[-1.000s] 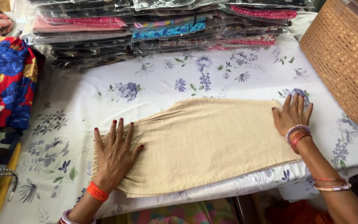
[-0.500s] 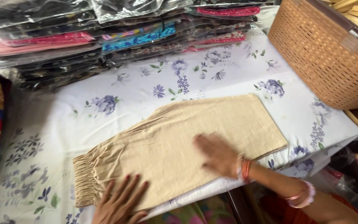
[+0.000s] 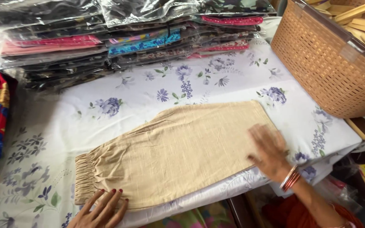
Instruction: Fold a pair of trousers and a pink t-shirt and place them into a storage box.
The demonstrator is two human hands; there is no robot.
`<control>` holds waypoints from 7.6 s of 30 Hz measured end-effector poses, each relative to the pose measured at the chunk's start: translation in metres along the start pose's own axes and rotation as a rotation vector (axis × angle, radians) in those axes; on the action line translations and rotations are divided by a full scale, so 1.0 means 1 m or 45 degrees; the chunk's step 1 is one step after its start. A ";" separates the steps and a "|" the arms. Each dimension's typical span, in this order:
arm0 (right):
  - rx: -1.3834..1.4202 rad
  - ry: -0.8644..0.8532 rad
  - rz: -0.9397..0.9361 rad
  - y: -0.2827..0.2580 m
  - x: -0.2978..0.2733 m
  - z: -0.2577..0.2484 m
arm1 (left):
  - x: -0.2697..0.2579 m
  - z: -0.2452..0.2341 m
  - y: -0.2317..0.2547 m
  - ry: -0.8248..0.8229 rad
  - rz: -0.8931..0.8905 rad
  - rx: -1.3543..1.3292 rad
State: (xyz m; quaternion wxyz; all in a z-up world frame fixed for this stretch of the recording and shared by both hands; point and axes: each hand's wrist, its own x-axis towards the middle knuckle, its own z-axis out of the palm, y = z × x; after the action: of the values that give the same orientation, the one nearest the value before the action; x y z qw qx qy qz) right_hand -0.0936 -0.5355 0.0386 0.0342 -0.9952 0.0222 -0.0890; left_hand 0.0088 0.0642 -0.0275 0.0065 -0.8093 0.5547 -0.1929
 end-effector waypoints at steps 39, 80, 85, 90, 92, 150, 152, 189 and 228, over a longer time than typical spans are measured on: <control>0.075 0.216 0.466 0.069 0.175 0.005 | 0.162 0.019 -0.157 -0.216 -1.010 0.297; 0.061 0.085 -0.520 -0.106 0.139 0.021 | 0.264 0.023 -0.028 0.112 -0.494 -0.430; 0.053 -0.077 -0.838 -0.145 0.184 0.066 | 0.271 0.051 -0.040 -0.182 -0.587 -0.328; -0.048 -0.045 -0.223 0.006 0.241 0.116 | 0.209 0.041 -0.088 -0.243 -0.661 0.188; -0.117 -0.126 0.000 0.032 0.221 0.071 | 0.191 0.018 -0.107 -0.378 -0.874 0.071; 0.019 -0.205 0.385 0.080 0.205 0.051 | 0.133 -0.007 -0.106 -0.315 -1.090 0.180; 0.006 -0.242 0.460 0.087 0.190 0.041 | 0.131 -0.002 -0.106 -0.292 -1.088 0.170; -0.145 -0.090 0.557 0.078 0.083 0.036 | 0.137 -0.066 0.015 -0.438 -0.747 0.014; 1.650 -0.038 0.548 0.065 0.129 -0.021 | 0.253 -0.019 -0.040 -0.116 -0.732 -2.149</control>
State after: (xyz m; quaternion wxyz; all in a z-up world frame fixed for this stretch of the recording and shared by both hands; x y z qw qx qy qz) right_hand 0.0273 -0.6078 0.0773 0.6405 -0.7483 0.1614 -0.0617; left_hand 0.1175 -0.1447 0.0761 -0.6180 -0.6593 0.2868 0.3179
